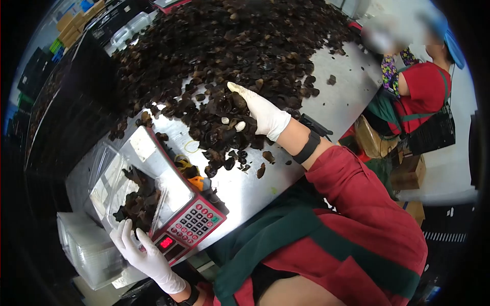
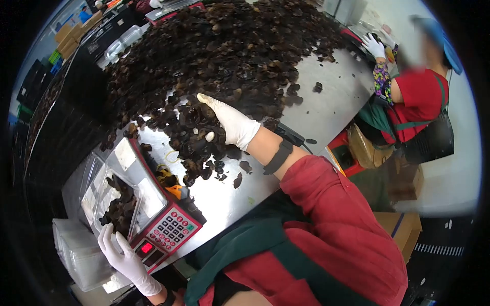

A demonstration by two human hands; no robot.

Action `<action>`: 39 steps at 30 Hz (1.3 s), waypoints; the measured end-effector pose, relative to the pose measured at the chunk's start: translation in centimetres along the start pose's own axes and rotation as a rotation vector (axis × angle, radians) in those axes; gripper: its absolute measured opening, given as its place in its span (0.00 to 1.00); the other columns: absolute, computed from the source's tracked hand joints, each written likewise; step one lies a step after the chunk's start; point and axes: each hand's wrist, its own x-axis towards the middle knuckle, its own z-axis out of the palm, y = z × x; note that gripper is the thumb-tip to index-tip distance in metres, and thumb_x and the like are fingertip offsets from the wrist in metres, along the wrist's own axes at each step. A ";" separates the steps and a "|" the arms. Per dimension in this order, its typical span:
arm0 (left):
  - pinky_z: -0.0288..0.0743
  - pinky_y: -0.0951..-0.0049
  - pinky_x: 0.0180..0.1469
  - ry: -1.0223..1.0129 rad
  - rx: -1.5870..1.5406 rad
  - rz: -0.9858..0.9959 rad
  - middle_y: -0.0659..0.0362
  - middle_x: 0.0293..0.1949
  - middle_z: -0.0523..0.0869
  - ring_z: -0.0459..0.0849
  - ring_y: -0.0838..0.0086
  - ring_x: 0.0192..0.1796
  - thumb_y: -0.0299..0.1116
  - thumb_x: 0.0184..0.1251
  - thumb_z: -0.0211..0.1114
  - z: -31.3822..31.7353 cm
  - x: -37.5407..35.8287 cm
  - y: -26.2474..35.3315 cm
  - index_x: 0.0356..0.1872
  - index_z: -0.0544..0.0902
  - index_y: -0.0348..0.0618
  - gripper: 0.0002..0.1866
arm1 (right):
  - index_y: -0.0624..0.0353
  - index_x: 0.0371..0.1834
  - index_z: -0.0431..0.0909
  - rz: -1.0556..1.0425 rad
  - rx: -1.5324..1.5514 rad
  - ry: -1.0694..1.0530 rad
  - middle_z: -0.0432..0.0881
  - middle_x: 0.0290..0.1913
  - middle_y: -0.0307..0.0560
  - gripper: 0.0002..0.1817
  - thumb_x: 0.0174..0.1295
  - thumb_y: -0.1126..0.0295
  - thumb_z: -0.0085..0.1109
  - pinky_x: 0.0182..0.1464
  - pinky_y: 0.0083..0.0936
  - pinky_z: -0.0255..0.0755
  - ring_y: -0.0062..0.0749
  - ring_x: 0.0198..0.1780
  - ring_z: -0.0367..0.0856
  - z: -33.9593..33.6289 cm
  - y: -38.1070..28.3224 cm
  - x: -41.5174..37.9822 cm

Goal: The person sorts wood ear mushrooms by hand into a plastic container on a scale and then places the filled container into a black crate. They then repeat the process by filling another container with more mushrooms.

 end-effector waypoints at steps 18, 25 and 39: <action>0.70 0.58 0.63 0.139 -0.077 -0.043 0.47 0.54 0.80 0.78 0.53 0.58 0.21 0.60 0.66 -1.0 1.5 -1.9 0.63 0.75 0.37 0.27 | 0.58 0.45 0.84 -0.627 -1.707 -0.716 0.78 0.50 0.51 0.23 0.65 0.48 0.60 0.60 0.38 0.71 0.46 0.57 0.76 20.3 13.9 6.7; 0.70 0.58 0.62 0.095 -0.124 -0.038 0.48 0.52 0.80 0.78 0.52 0.56 0.19 0.57 0.66 -1.4 1.3 -2.9 0.62 0.76 0.38 0.27 | 0.59 0.48 0.83 -0.845 -1.432 -0.632 0.83 0.45 0.53 0.21 0.74 0.52 0.51 0.56 0.37 0.73 0.47 0.50 0.81 19.7 11.1 7.2; 0.76 0.66 0.59 0.023 -0.086 -0.259 0.50 0.54 0.85 0.84 0.64 0.56 0.34 0.70 0.62 -6.5 9.3 -9.3 0.61 0.79 0.37 0.21 | 0.65 0.50 0.83 -0.393 -1.302 0.074 0.86 0.46 0.42 0.12 0.70 0.71 0.55 0.50 0.20 0.74 0.22 0.44 0.82 6.5 6.9 -0.8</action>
